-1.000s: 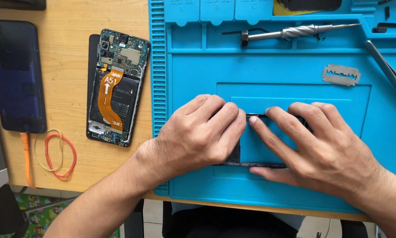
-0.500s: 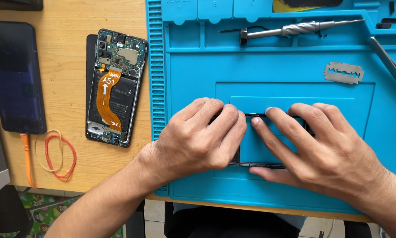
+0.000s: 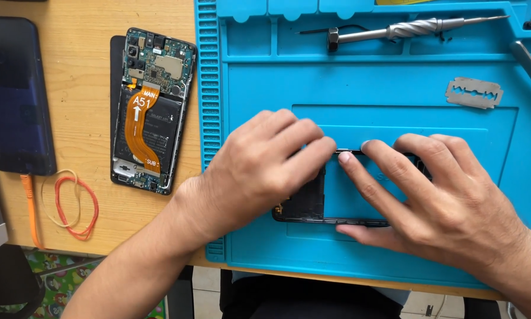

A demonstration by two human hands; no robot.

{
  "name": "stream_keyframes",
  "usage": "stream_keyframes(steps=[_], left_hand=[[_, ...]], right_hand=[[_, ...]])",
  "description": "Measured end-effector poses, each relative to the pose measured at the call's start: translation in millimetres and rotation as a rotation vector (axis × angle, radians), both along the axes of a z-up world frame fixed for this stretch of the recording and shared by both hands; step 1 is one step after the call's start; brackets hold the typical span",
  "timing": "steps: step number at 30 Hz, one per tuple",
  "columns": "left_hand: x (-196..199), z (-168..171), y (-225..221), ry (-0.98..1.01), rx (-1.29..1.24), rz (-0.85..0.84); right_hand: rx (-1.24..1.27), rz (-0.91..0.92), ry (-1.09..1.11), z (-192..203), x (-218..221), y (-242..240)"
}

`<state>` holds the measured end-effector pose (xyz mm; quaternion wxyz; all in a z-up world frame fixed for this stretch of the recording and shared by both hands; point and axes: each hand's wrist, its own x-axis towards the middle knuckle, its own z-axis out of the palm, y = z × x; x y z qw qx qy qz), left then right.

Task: Applying liquid adhesive to the edges of a mobile phone frame using a precision tip bottle during a repair.

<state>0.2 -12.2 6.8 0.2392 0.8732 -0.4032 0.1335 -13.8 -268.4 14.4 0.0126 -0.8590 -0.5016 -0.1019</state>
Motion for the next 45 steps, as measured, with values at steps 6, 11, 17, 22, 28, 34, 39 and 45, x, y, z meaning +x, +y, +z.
stream_keyframes(steps=[6, 11, 17, 22, 28, 34, 39, 45], left_hand=[[5, -6, 2, 0.169, -0.078, -0.041], [5, -5, 4, 0.125, -0.065, -0.067], [4, -4, 6, 0.106, -0.037, -0.073], [2, -4, 3, 0.081, -0.021, -0.031], [2, -3, 1, 0.303, -0.108, -0.005], [-2, -4, -3, 0.341, -0.081, 0.072], [-6, -2, -6, -0.047, 0.050, 0.110], [-3, -6, -6, 0.236, -0.070, 0.101]], right_hand=[[0.031, -0.003, 0.056, -2, 2, -1], [0.051, -0.010, 0.103, -7, 3, -4], [0.081, -0.001, 0.120, -7, 4, -4], [0.073, -0.012, 0.116, -5, 2, -2], [0.084, -0.017, 0.122, -4, 1, -2], [0.070, -0.010, 0.121, -3, 1, -1], [0.078, -0.010, 0.100, -3, 2, 1], [0.026, -0.022, 0.074, -2, -1, 2]])
